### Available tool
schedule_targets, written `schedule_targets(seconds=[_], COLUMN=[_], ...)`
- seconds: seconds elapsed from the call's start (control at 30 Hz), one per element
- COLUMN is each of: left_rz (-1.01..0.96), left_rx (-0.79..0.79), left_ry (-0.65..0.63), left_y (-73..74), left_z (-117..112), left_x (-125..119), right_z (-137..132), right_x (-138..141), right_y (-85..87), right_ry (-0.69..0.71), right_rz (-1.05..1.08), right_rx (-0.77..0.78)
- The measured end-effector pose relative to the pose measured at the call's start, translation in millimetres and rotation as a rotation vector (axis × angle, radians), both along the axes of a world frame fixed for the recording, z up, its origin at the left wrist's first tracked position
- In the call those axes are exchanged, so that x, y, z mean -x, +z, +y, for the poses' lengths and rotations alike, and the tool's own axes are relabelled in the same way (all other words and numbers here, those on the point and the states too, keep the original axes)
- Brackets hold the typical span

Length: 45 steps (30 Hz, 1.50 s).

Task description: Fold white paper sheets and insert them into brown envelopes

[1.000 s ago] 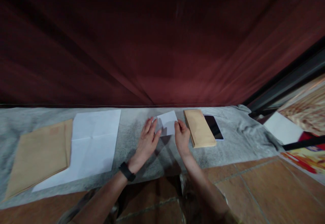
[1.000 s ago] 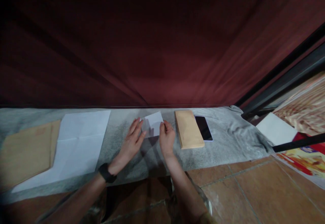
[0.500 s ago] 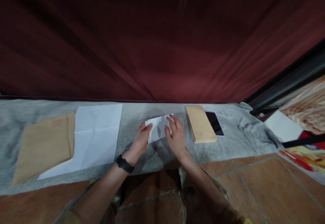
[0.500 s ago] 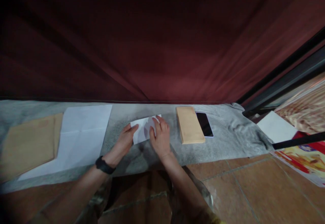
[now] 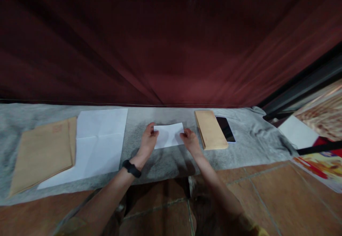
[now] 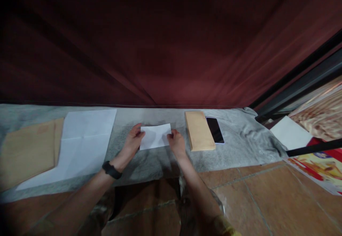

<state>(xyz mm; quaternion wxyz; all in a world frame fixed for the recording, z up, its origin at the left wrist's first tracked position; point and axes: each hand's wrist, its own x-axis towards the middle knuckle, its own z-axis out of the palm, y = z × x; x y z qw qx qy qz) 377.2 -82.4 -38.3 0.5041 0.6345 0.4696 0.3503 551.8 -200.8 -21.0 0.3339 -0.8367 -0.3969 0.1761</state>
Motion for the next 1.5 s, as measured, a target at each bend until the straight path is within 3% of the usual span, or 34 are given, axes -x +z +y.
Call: schedule_targets(seconds=[0.1,0.2,0.3,0.4,0.6,0.93,1.1,1.17,1.27,1.37,1.5], left_rz=[0.170,0.330,0.505,0.665,0.764,0.742,0.751,0.754,0.761,0.769,0.775], left_rx=[-0.252,-0.521,-0.687,-0.768,-0.817,-0.841,-0.890,-0.910,-0.923,-0.916,-0.873], left_ry=[-0.032,-0.178,-0.335,-0.410,-0.412,-0.422,-0.439,-0.446,-0.444,-0.424,-0.371], left_y=[2.2,3.5,1.4,-2.0,-3.7,-5.9,-6.7,-6.4,-6.9,-11.0,-18.0], left_z=[-5.2,-24.4,-51.8,-72.8,-83.7,-85.1,-82.2,-81.7,-81.6,-80.5,-72.2], left_x=[2.9,7.0,10.8,14.5,17.2,20.2,22.9,22.9,22.3,22.2,22.6], right_z=[-1.6,-1.5,-0.8,-0.8,-1.7,-6.2,-9.2,-6.1,0.8,4.3,1.9], right_x=[0.6,2.0,3.0,3.0,-0.9,3.5,12.1,17.7,27.6,35.9,40.9], right_y=[2.4,4.3,6.6,8.0,7.7,11.3,14.4,13.5,6.0,-6.4,-17.5], right_ry=[-0.015,-0.015,-0.010,0.005,-0.015,-0.021,-0.047,0.016,0.263,0.439,0.455], right_rz=[-0.099,-0.150,-0.180,-0.188,-0.186,-0.212,-0.388,-0.480,-0.503,-0.506,-0.555], right_rx=[0.080,0.123,0.174,0.210,0.237,0.294,0.239,0.107,-0.080,-0.069,0.024])
